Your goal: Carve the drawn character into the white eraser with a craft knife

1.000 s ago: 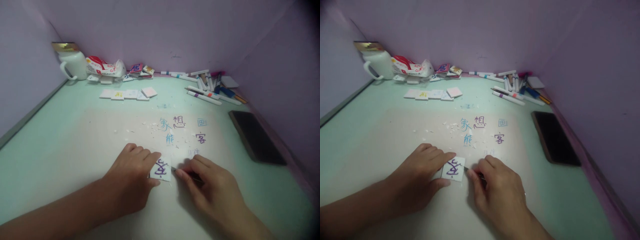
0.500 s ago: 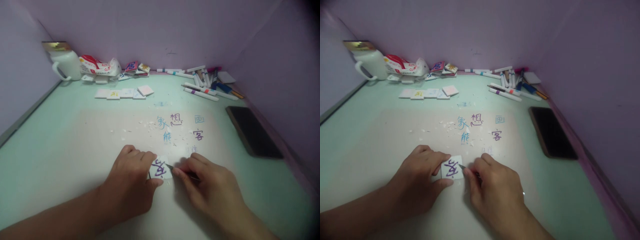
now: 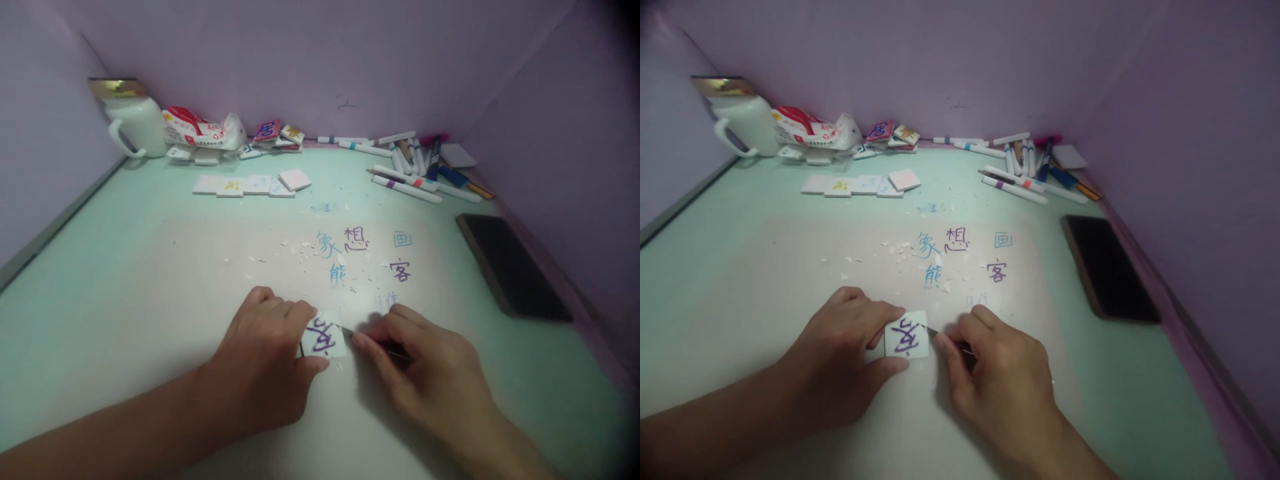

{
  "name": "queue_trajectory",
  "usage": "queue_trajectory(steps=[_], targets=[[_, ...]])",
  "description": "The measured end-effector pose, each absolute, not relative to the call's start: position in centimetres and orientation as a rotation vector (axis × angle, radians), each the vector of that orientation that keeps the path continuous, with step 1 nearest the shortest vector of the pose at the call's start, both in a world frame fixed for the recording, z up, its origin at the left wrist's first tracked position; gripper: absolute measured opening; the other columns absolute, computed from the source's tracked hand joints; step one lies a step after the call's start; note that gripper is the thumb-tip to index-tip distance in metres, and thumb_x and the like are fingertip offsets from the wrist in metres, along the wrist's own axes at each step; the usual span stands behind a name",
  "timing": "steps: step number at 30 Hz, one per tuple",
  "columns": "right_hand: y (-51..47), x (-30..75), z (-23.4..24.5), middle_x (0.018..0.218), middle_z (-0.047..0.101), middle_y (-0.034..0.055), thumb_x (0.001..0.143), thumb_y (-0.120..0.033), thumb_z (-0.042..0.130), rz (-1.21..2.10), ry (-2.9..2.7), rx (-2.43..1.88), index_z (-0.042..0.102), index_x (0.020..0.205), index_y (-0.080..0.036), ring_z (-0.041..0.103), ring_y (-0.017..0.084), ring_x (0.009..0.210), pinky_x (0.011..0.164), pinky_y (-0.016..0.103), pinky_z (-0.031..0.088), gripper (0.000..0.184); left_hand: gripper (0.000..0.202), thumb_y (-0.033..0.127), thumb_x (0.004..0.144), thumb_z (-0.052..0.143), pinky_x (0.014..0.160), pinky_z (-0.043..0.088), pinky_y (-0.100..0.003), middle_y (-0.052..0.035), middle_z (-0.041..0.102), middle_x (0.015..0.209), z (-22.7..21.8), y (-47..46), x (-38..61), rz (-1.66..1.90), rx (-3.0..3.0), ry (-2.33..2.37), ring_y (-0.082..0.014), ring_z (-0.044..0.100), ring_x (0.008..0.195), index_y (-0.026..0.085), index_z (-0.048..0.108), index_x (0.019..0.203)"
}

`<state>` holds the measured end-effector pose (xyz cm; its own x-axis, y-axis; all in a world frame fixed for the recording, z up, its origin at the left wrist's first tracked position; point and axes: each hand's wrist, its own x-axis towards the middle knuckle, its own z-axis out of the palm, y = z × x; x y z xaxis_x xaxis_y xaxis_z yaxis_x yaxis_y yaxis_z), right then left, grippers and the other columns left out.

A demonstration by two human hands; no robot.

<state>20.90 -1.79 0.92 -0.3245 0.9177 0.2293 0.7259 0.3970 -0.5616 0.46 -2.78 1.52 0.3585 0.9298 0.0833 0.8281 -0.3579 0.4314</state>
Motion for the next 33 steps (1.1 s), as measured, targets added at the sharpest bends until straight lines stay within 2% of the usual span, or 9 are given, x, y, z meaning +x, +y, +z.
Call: queue_trajectory(steps=[5,11,25,30,33], targets=[[-2.0,20.7,0.9,0.061,0.052,-0.0022,0.087,-0.031,0.053,0.473,-2.172,-1.408,0.058,0.065,-0.021,0.047,0.011,0.047,0.046,0.025,0.032,0.024,0.019,0.022,0.07,0.066,0.072,0.037,-0.04,0.0006,0.049,0.061,1.7,-2.8,0.4,0.465,2.332,1.56,-0.0188,0.043,0.06,0.014,0.06,0.085],[-2.1,20.2,1.4,0.056,0.049,-0.0019,0.085,-0.026,0.052,0.22,-2.254,-1.351,0.056,0.059,-0.019,0.042,0.01,0.041,0.041,0.026,0.027,0.027,0.018,0.022,0.069,0.066,0.07,0.037,-0.04,0.0007,0.048,0.06,1.5,-2.7,0.6,0.494,2.344,1.562,-0.0177,0.041,0.058,0.013,0.06,0.083],[-0.6,20.8,2.2,0.057,0.052,-0.0017,0.083,-0.023,0.05,0.447,-2.42,-1.29,0.062,0.063,-0.02,0.047,0.011,0.042,0.043,0.026,0.027,0.024,0.015,0.021,0.069,0.063,0.07,0.039,-0.039,0.0006,0.048,0.059,1.4,-2.6,0.5,0.542,2.349,1.539,-0.0181,0.044,0.058,0.014,0.058,0.081],[-0.9,20.5,2.2,0.06,0.055,-0.0008,0.084,-0.024,0.05,0.391,-2.369,-1.365,0.064,0.067,-0.019,0.05,0.012,0.043,0.044,0.028,0.023,0.023,0.014,0.022,0.071,0.06,0.071,0.038,-0.039,0.0006,0.048,0.06,1.4,-2.5,0.3,0.566,2.39,1.507,-0.018,0.044,0.059,0.015,0.057,0.083],[-0.9,20.5,2.3,0.058,0.053,-0.001,0.084,-0.023,0.048,0.244,-2.438,-1.322,0.063,0.065,-0.019,0.045,0.012,0.042,0.045,0.029,0.02,0.024,0.014,0.023,0.073,0.059,0.07,0.038,-0.039,0.0002,0.048,0.06,1.4,-2.4,0.2,0.558,2.402,1.482,-0.0184,0.044,0.06,0.015,0.057,0.084]])
